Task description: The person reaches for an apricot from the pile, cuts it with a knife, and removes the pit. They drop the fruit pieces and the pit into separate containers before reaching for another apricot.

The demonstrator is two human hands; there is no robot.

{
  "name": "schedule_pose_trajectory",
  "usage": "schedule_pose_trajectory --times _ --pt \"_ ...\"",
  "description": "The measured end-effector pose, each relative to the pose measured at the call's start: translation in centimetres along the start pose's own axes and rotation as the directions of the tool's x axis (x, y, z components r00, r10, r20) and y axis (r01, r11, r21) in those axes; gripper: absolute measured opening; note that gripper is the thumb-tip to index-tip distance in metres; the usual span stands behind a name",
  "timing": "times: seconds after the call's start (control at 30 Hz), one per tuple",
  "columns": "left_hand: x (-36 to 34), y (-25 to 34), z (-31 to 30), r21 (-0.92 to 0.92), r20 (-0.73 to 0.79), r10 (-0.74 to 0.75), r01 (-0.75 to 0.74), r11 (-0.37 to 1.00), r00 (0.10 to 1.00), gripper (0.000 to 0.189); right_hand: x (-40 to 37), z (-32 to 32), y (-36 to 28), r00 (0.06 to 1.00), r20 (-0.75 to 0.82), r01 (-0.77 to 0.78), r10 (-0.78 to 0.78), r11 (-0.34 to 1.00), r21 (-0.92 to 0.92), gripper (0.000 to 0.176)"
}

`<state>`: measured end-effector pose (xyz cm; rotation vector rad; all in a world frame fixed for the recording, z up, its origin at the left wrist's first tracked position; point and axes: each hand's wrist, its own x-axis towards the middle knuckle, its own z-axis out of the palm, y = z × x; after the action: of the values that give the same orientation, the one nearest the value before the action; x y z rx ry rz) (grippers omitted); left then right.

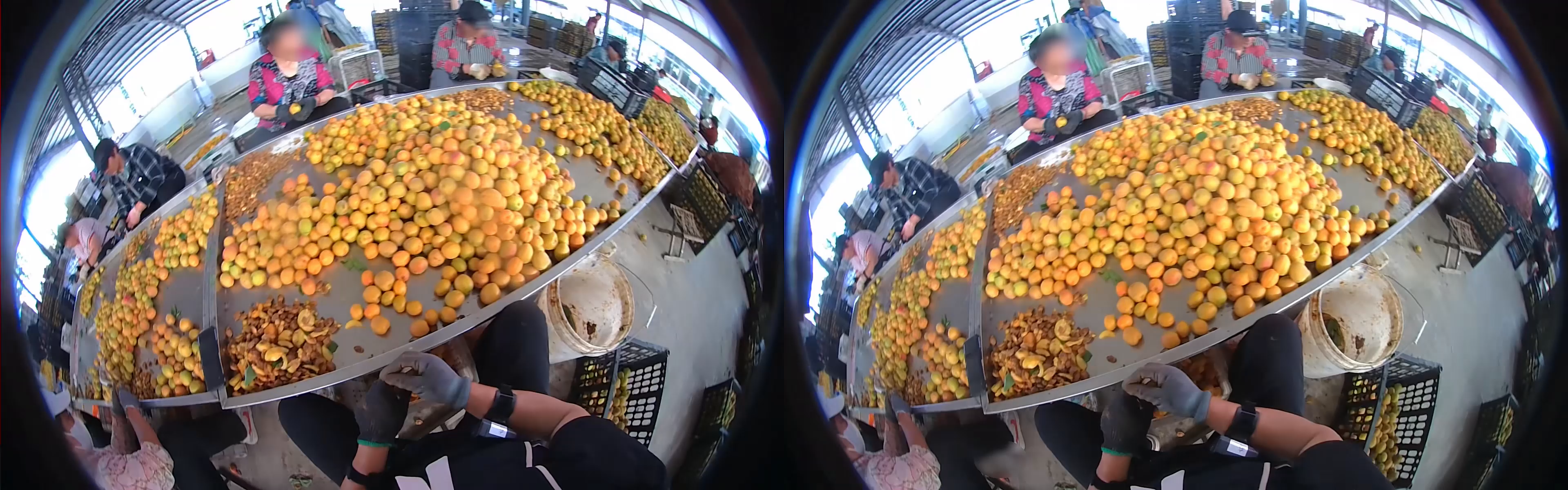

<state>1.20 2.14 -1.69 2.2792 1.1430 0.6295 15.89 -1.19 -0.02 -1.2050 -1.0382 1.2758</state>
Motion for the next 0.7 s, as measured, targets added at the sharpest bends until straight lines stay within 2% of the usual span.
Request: schedule_pose_trajectory --times 0.03,0.1,0.13,0.17,0.2,0.23,0.3,0.33,0.37,0.4,0.43,0.5,0.57,0.63,0.7 --pt "-0.1 0.0 0.1 -0.002 0.006 0.017 -0.017 1.000 1.000 0.028 -0.1 -0.3 -0.2 0.999 0.005 0.048 -0.048 0.998 -0.028 0.021" --pt "-0.2 -0.6 -0.2 -0.203 0.182 0.045 -0.007 0.979 0.982 0.031 -0.3 -1.2 0.1 0.995 0.000 0.102 -0.102 0.993 -0.058 0.017" --pt "-0.6 -1.0 -0.6 -0.203 0.185 0.057 -0.018 0.979 0.981 0.031 -0.1 -2.0 1.0 0.999 0.028 -0.048 0.044 0.981 0.190 0.017" --pt "-1.2 -1.3 -1.1 -0.559 0.441 -0.102 0.362 0.746 0.892 0.037 -0.1 -2.7 1.7 0.980 0.092 -0.197 0.174 0.886 0.419 0.018" --pt "-1.5 -1.2 -1.6 -0.657 0.701 -0.100 0.695 0.293 0.706 0.043 -0.3 -3.0 1.5 0.982 0.084 -0.190 0.170 0.888 0.419 0.018" --pt "-1.7 -0.9 -1.9 -0.655 0.704 -0.096 0.695 0.297 0.704 0.043 -0.5 -3.2 1.3 0.984 0.097 -0.178 0.151 0.884 0.433 0.017" --pt "-2.0 -0.3 -2.4 -0.646 0.760 -0.073 0.763 0.035 0.646 0.032 -0.9 -3.2 0.8 0.986 0.109 -0.162 0.127 0.879 0.448 0.017" --pt "-2.1 -0.4 -2.1 -0.644 0.761 -0.074 0.764 0.037 0.645 0.032 -1.1 -2.9 0.3 0.985 0.129 -0.166 0.114 0.821 0.546 0.022" --pt "-2.2 -0.6 -1.5 -0.712 0.683 -0.157 0.698 0.077 0.713 0.027 -1.3 -2.7 0.1 0.984 0.146 -0.170 0.099 0.751 0.638 0.029" --pt "-2.0 0.1 -1.7 -0.769 0.592 -0.233 0.627 0.124 0.771 0.023 -1.5 -3.1 0.3 0.985 0.143 -0.169 0.099 0.750 0.640 0.029" --pt "-1.9 0.8 -2.0 -0.767 0.594 -0.234 0.629 0.124 0.770 0.023 -1.7 -3.7 0.5 0.987 0.106 -0.160 0.119 0.758 0.633 0.033" --pt "-1.4 2.1 -3.1 -0.741 0.421 -0.356 0.543 0.395 0.834 0.015 -2.1 -4.8 0.5 0.988 0.071 -0.153 0.140 0.763 0.628 0.036" --pt "-1.3 0.9 -2.1 -0.737 0.380 -0.351 0.509 0.444 0.856 0.014 -2.6 -5.8 0.2 0.994 0.031 -0.088 0.102 0.615 0.783 0.039" --pt "-2.0 1.3 -2.5 -0.726 0.338 -0.369 0.489 0.483 0.866 0.013 -3.4 -6.0 -0.3 0.993 0.080 -0.119 0.091 0.605 0.787 0.038" --pt "-1.7 3.1 -3.9 -0.742 0.402 -0.344 0.522 0.420 0.849 0.011 -4.1 -5.4 -1.3 0.997 -0.019 -0.045 0.074 0.769 0.637 0.036"
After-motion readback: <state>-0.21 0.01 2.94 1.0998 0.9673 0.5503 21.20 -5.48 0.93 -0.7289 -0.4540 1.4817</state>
